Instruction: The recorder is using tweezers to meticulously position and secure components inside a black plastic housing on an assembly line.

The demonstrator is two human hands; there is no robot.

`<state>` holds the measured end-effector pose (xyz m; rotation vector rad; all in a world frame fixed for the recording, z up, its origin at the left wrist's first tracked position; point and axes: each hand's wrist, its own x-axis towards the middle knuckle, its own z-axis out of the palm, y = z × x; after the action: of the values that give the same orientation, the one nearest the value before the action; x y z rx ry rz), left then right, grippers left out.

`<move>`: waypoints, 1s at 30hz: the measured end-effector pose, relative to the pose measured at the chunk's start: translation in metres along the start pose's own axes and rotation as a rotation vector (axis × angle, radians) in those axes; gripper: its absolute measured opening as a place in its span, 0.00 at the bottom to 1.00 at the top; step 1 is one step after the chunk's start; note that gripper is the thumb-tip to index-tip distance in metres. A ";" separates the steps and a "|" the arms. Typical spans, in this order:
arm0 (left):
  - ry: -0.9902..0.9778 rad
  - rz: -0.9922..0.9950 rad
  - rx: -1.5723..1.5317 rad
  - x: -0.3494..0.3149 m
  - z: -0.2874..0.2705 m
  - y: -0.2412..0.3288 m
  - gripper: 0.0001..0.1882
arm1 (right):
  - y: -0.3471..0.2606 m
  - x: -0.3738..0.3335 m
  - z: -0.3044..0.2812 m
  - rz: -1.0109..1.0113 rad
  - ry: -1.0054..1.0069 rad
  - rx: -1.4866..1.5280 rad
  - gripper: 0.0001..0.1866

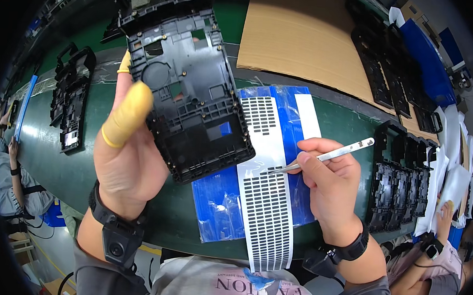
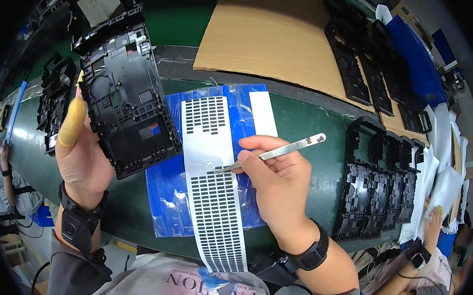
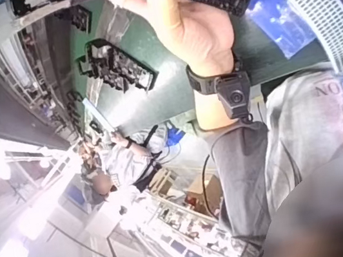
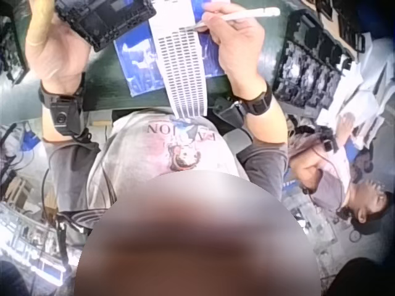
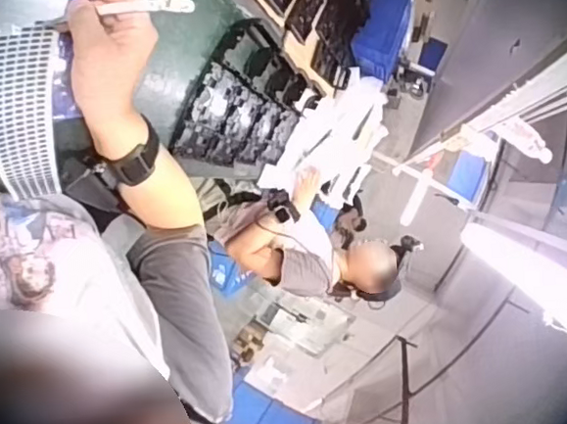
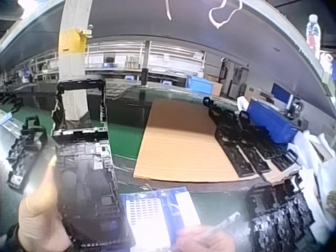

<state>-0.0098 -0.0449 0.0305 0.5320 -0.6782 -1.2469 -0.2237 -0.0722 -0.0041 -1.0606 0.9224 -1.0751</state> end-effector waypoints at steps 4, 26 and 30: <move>-0.134 -0.001 -0.164 0.000 -0.010 -0.002 0.22 | 0.002 0.000 -0.001 0.013 -0.009 -0.004 0.08; 0.080 -0.499 -0.131 -0.034 0.030 -0.033 0.23 | -0.023 -0.024 0.020 -0.069 -0.072 0.200 0.12; 0.093 -0.474 -0.130 -0.034 0.031 -0.034 0.23 | -0.022 -0.025 0.019 -0.064 -0.092 0.205 0.11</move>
<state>-0.0608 -0.0200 0.0225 0.6604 -0.3975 -1.6845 -0.2163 -0.0468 0.0238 -0.9657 0.6925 -1.1389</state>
